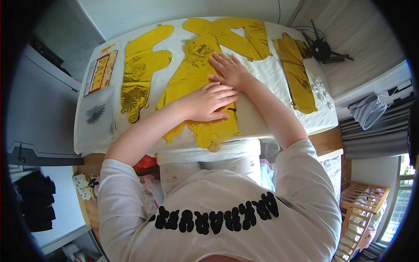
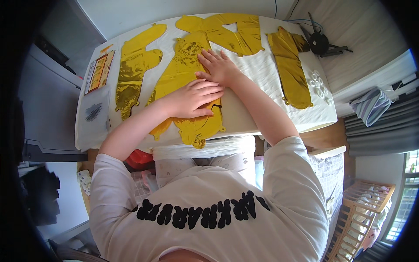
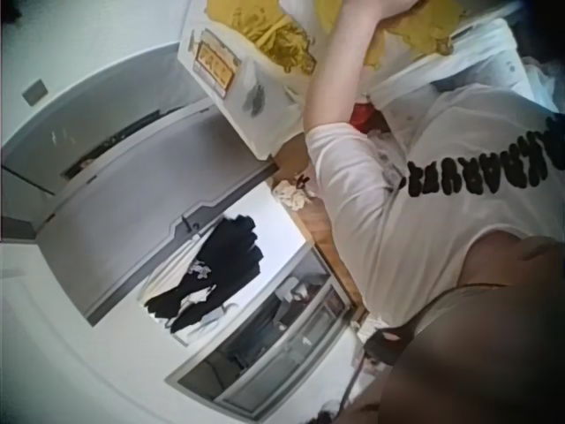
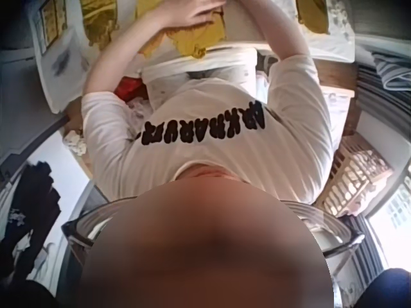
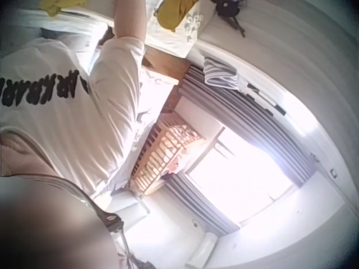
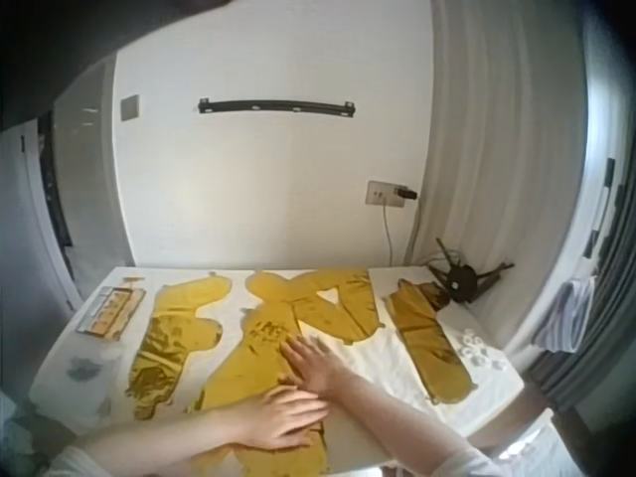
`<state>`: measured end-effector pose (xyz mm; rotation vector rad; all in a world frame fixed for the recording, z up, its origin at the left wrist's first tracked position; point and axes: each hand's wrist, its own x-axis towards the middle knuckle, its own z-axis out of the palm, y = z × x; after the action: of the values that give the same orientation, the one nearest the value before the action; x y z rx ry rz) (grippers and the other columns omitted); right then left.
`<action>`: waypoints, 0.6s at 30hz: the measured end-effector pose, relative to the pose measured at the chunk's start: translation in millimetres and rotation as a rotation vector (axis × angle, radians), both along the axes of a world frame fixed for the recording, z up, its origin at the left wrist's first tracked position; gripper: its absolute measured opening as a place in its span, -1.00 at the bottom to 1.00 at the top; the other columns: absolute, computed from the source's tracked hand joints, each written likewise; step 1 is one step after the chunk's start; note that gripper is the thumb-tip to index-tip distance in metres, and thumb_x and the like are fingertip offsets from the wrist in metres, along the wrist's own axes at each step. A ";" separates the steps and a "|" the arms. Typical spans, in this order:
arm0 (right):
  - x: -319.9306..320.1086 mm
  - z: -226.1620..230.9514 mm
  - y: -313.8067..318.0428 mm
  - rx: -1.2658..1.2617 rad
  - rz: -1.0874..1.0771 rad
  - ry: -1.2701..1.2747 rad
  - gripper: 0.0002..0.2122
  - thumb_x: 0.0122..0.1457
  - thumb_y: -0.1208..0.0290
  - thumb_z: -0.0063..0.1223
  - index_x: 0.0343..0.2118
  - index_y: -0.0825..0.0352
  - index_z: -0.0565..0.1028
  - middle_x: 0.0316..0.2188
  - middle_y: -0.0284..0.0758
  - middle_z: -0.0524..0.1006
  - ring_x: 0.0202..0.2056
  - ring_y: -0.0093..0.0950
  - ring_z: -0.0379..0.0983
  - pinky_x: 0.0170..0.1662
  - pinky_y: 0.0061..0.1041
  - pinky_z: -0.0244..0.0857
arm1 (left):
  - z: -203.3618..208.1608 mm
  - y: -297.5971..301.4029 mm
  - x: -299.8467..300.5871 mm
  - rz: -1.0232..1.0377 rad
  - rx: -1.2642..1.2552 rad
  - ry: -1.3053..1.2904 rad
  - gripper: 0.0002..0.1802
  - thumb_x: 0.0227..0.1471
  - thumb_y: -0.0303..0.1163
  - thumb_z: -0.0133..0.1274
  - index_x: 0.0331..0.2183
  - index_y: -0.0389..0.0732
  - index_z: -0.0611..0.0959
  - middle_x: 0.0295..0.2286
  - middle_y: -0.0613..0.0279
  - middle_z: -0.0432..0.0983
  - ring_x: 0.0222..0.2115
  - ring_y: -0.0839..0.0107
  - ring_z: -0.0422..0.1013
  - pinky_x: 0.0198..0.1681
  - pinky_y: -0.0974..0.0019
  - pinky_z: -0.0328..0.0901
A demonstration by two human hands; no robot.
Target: The person arranges gold foil balloons on a table and then folds one of the balloons into a small square.
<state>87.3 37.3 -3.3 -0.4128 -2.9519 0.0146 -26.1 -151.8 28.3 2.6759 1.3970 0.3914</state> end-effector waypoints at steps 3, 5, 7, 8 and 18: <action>0.6 1.2 -0.7 -0.020 -0.002 0.029 -0.26 0.40 -0.25 -0.36 0.44 0.22 0.13 0.47 -0.19 0.07 0.49 -0.24 -0.13 0.48 -0.02 -0.24 | -4.6 -5.0 0.9 0.003 -0.042 0.069 -0.19 0.32 0.15 -0.11 0.36 -0.21 0.26 0.39 0.10 0.08 0.43 0.15 -0.07 0.47 -0.08 -0.19; 1.6 1.3 -1.4 -0.020 0.001 0.038 -0.26 0.40 -0.25 -0.36 0.44 0.22 0.13 0.47 -0.18 0.07 0.49 -0.24 -0.12 0.48 -0.02 -0.24 | -8.2 -7.5 4.4 -0.004 -0.102 0.045 -0.20 0.32 0.15 -0.13 0.36 -0.19 0.26 0.38 0.09 0.09 0.43 0.16 -0.06 0.47 -0.08 -0.19; 2.5 1.4 -1.1 -0.018 0.006 0.049 -0.27 0.40 -0.25 -0.36 0.44 0.22 0.14 0.47 -0.18 0.08 0.49 -0.24 -0.12 0.48 -0.02 -0.23 | -11.5 -9.4 6.3 -0.009 -0.161 0.023 -0.21 0.33 0.15 -0.14 0.36 -0.17 0.26 0.38 0.07 0.09 0.43 0.17 -0.05 0.47 -0.08 -0.18; 2.6 2.3 -0.2 -0.018 0.010 0.052 -0.27 0.40 -0.25 -0.36 0.43 0.23 0.14 0.46 -0.18 0.09 0.49 -0.23 -0.11 0.47 -0.02 -0.23 | -12.3 -9.5 6.3 -0.021 -0.144 0.015 -0.22 0.33 0.16 -0.15 0.36 -0.13 0.27 0.38 0.05 0.09 0.42 0.15 -0.04 0.47 -0.08 -0.17; -2.1 18.5 -0.2 -0.175 -0.014 0.107 -0.45 0.41 -0.06 -0.15 0.30 0.20 0.38 0.34 -0.19 0.33 0.35 -0.19 0.23 0.37 0.05 0.03 | -1.1 -14.7 16.6 -0.010 -0.167 0.091 -0.24 0.32 0.22 -0.20 0.38 0.04 0.26 0.39 0.03 0.06 0.43 0.06 -0.06 0.46 -0.11 -0.19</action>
<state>85.3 37.1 15.2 -0.4413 -2.8517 0.2858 -9.5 -166.4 27.2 2.5935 1.3728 0.1470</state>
